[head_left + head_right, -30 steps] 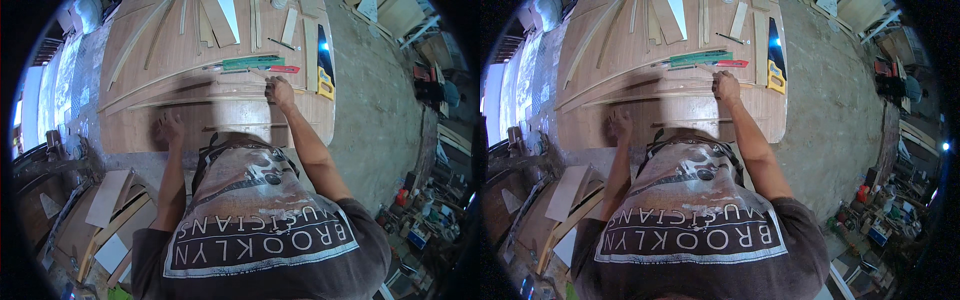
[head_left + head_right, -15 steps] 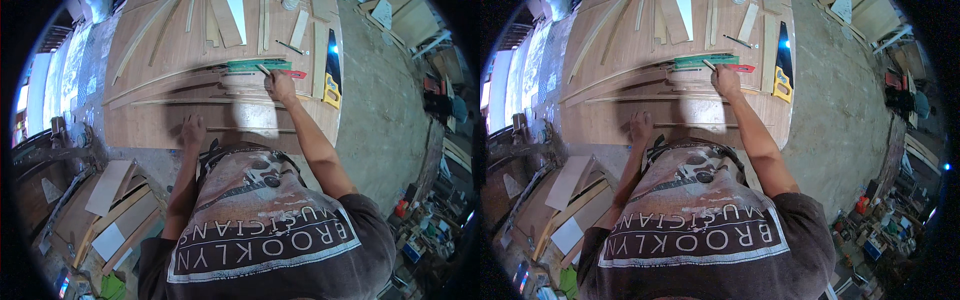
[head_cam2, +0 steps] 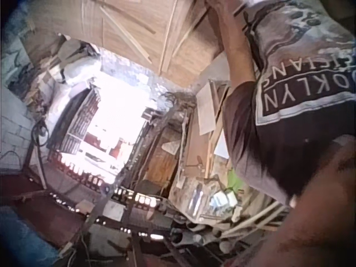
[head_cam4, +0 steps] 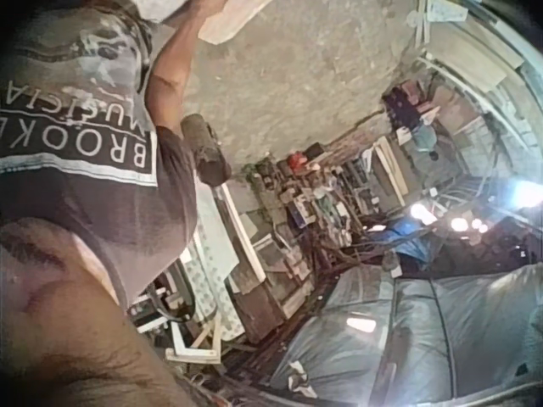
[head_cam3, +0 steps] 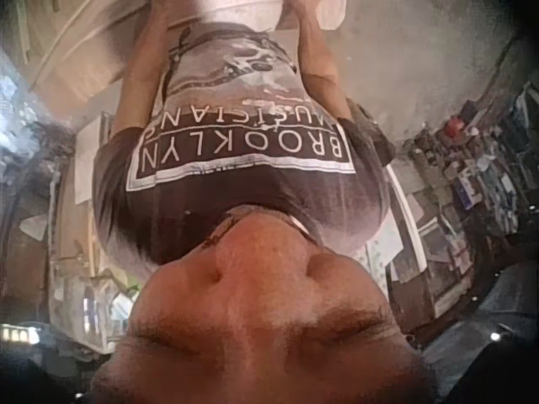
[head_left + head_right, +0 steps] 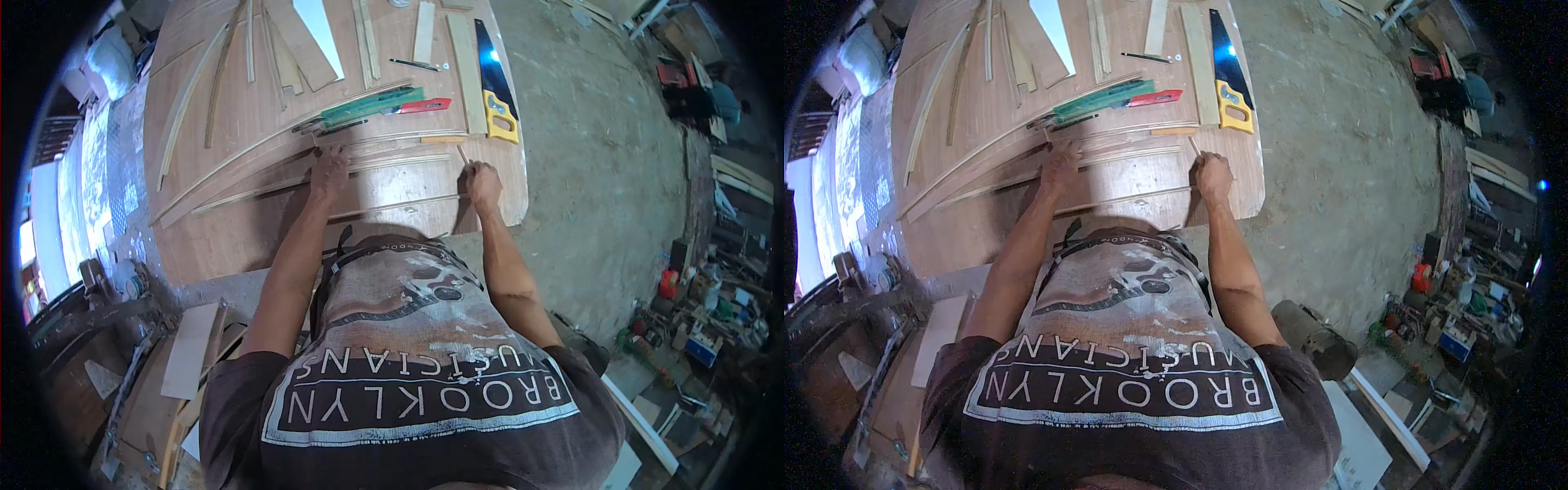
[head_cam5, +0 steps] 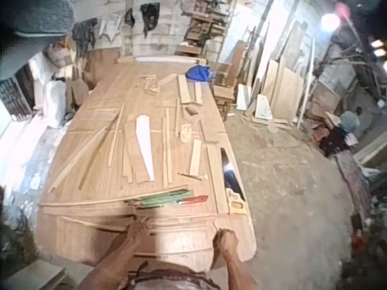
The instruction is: The person is using a hand saw and a utility knife to cut and shape pieces of wood on a workbench.
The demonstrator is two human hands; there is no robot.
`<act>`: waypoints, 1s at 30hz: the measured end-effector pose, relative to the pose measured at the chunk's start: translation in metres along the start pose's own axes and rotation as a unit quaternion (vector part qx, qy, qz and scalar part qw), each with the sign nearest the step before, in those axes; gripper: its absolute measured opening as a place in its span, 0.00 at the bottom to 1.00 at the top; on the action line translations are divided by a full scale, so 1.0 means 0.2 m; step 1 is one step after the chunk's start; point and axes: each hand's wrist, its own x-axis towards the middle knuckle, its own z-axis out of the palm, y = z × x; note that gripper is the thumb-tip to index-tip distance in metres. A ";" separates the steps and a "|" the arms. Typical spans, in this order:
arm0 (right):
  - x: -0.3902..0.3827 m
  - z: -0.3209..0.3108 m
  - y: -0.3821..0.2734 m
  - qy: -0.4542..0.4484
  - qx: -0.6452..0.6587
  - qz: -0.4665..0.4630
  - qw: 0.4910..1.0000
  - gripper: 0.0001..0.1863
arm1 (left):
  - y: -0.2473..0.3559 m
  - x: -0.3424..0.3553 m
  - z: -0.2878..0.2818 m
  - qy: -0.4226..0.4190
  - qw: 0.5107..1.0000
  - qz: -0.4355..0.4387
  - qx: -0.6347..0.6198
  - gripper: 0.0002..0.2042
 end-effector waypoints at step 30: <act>0.05 -0.19 -0.45 -0.212 0.693 0.046 0.687 0.12 | 0.54 0.04 -0.43 -0.246 0.701 -0.280 -0.609 0.10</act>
